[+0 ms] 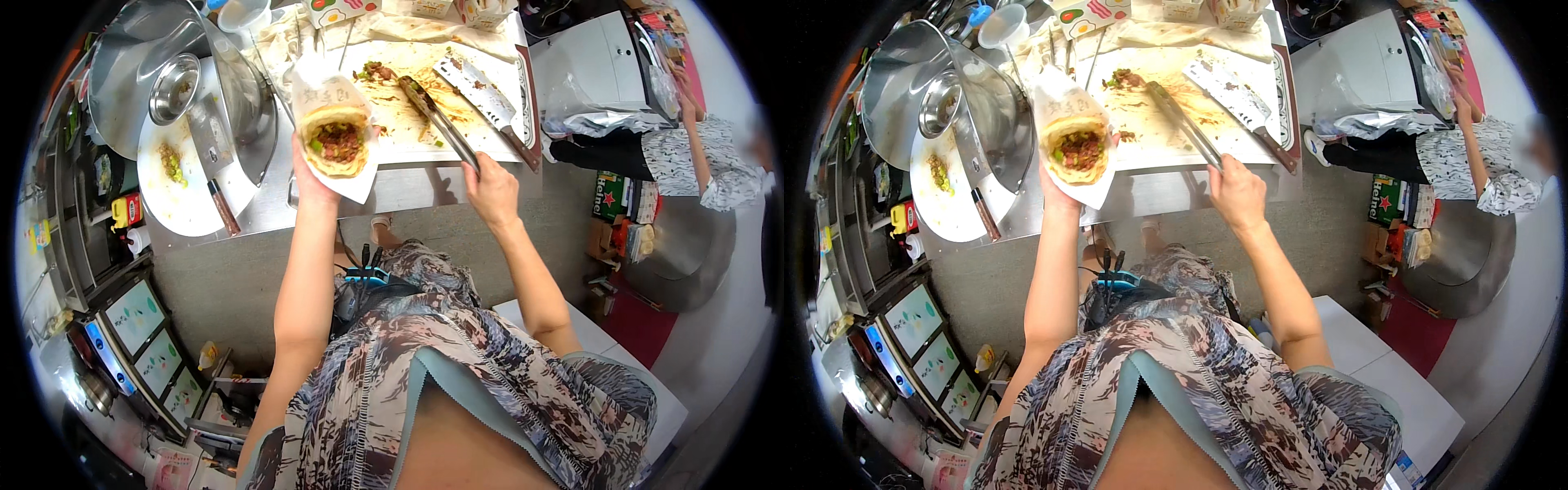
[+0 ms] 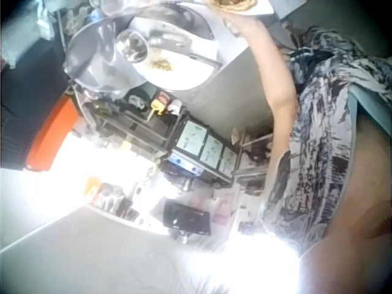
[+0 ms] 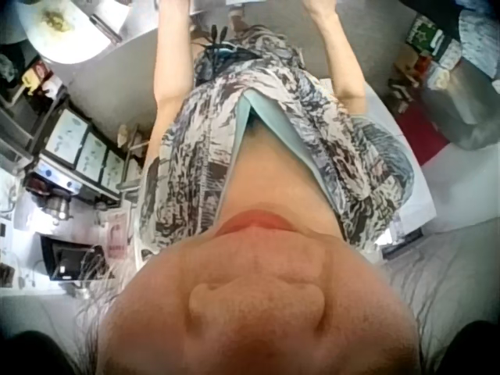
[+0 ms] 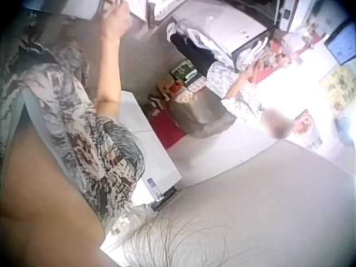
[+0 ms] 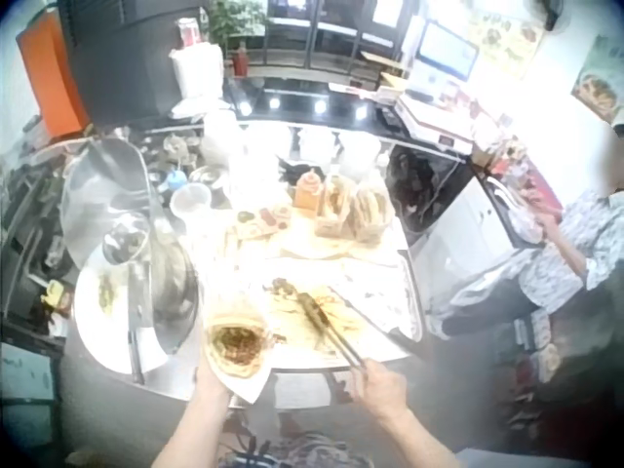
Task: The person assembles a flatbread sandwich by adding cooked meat and vegetables using tongs, then washes hands and a cloth at the sink. They stir a pan on the stove and scoop sauce onto the sandwich before handing it to another person.
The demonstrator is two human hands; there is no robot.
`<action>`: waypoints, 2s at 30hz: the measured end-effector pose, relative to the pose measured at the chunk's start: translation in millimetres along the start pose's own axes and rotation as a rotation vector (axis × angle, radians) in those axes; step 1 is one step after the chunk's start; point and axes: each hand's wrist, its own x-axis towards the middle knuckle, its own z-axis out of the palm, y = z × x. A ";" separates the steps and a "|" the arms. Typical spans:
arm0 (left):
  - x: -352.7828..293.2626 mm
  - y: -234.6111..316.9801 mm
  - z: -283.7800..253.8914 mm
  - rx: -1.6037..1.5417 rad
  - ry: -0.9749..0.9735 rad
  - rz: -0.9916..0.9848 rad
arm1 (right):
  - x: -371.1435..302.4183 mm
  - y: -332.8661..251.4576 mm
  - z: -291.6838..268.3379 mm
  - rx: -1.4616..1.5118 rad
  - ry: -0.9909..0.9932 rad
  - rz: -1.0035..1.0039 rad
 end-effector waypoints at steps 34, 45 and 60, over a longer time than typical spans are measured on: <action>74.9 -66.9 30.7 -0.098 -0.149 -0.044 | 7.3 -55.6 -154.0 0.000 -0.231 -0.153; 68.0 -60.5 38.4 -0.067 -0.167 -0.054 | 8.2 -56.3 -147.1 -0.015 -0.235 -0.160; 66.2 -57.1 34.5 -0.044 -0.165 -0.036 | 1.8 -63.4 -150.3 0.003 -0.251 -0.163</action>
